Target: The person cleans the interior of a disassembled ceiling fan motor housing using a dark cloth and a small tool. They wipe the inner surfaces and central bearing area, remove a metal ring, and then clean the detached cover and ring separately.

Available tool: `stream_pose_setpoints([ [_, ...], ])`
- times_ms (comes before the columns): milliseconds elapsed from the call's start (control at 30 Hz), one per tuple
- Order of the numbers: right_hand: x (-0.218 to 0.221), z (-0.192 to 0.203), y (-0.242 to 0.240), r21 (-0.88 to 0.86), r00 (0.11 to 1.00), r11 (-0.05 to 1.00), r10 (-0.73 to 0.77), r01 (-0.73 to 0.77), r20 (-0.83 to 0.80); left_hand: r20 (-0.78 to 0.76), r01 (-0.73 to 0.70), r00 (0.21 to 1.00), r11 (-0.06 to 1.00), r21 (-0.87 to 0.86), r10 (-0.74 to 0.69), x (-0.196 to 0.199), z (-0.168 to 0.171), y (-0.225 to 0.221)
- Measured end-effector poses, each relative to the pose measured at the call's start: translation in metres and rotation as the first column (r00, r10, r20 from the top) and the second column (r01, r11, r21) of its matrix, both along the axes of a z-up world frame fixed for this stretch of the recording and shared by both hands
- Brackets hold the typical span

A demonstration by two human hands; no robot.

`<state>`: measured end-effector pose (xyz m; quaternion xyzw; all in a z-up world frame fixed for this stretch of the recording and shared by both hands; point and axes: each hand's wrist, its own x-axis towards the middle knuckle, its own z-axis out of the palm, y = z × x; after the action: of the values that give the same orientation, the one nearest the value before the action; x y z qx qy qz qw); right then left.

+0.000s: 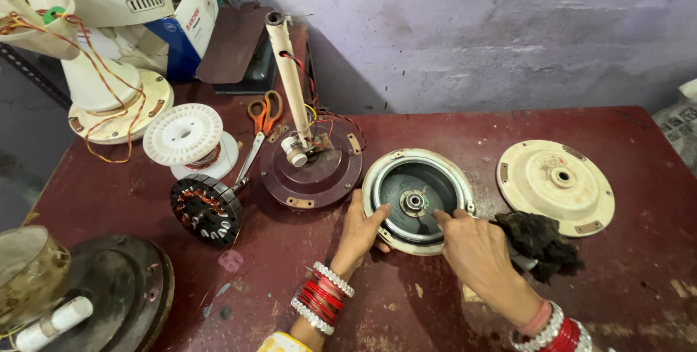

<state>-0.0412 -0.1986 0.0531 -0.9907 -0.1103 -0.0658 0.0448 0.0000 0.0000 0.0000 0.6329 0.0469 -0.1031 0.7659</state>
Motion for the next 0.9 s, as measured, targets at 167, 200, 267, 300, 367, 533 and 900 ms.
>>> stream_pose_setpoints([
  [167,0.0,0.003,0.0,0.111,0.996,0.993,-0.049,0.041,0.068,-0.028,0.014,0.999,1.0,-0.026,-0.015,-0.002,0.002,-0.001],
  [200,-0.001,0.004,-0.002,0.189,0.997,0.98,-0.066,0.056,0.046,-0.033,0.006,0.999,1.0,-0.011,-0.007,-0.003,0.001,-0.001],
  [267,-0.002,0.004,-0.005,0.284,0.996,0.955,-0.09,0.081,0.019,-0.02,-0.003,1.0,1.0,-0.007,0.003,-0.003,-0.001,-0.002],
  [300,-0.003,0.003,-0.006,0.306,0.995,0.947,-0.102,0.093,0.015,-0.013,-0.004,1.0,1.0,-0.005,0.004,-0.003,-0.001,-0.002],
  [367,-0.003,0.005,-0.009,0.346,0.992,0.932,-0.122,0.112,0.007,0.017,-0.013,1.0,1.0,0.009,0.013,-0.003,-0.002,-0.002],
  [533,0.003,0.01,-0.01,0.435,0.986,0.885,-0.145,0.167,-0.083,-0.017,-0.023,1.0,1.0,-0.006,0.023,0.0,-0.007,-0.002],
  [900,0.001,0.017,0.006,0.269,0.964,0.926,-0.257,0.266,-0.069,-0.073,0.037,0.997,0.998,-0.049,-0.041,0.008,-0.005,0.003],
])
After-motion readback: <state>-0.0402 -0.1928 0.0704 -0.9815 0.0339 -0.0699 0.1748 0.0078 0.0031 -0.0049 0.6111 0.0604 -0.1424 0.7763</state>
